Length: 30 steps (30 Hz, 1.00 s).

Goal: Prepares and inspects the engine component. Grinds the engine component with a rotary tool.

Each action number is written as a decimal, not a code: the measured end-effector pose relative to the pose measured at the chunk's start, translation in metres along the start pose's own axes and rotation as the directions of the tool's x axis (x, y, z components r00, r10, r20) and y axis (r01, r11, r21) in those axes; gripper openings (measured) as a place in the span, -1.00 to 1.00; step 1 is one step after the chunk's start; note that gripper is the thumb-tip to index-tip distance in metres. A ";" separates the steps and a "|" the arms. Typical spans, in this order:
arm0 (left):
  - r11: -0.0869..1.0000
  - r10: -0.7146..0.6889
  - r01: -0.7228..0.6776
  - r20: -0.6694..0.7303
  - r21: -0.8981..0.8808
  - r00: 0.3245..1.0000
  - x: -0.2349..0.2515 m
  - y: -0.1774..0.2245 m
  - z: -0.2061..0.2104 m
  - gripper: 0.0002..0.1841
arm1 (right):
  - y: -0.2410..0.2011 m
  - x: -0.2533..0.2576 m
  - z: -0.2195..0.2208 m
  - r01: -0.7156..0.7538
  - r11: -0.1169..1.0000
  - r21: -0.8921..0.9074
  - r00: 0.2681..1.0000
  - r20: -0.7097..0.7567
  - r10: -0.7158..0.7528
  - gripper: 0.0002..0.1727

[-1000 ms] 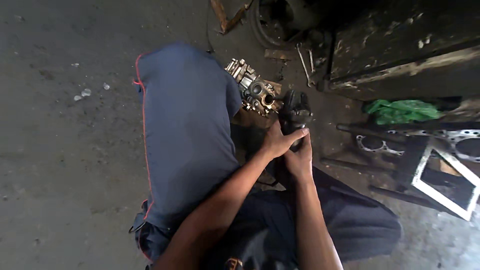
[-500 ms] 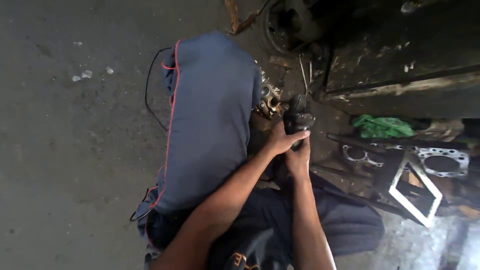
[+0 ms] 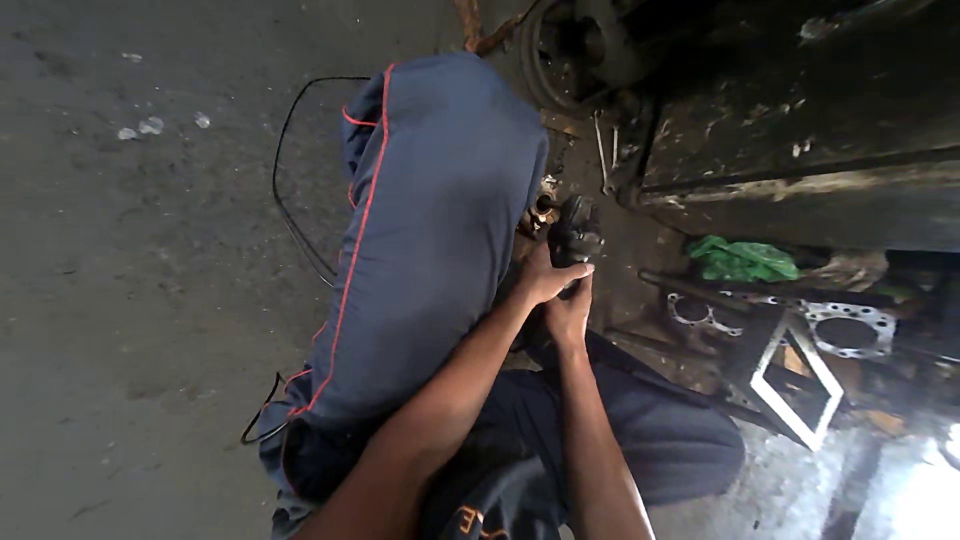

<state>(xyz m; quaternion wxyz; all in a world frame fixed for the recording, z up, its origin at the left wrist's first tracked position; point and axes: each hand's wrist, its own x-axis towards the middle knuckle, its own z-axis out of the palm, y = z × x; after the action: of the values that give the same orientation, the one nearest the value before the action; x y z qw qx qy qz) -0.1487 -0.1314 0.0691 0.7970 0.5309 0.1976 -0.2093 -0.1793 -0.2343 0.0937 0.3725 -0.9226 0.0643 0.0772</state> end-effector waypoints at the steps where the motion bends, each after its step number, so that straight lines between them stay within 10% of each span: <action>1: 1.000 0.018 -0.018 0.002 0.004 1.000 -0.003 0.003 0.001 -0.17 | -0.002 -0.002 -0.002 0.015 1.000 0.007 1.000 -0.013 -0.015 -0.01; 30: 0.999 0.001 0.001 -0.055 0.041 0.998 -0.009 0.004 0.008 -0.15 | 0.006 -0.004 -0.001 0.007 1.000 0.006 1.000 -0.022 -0.007 0.00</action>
<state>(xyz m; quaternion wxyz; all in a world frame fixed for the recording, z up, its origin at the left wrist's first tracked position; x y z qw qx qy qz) -0.1530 -0.1360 0.0799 0.7802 0.5528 0.2150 -0.1986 -0.1845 -0.2391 0.0908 0.3750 -0.9224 0.0652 0.0655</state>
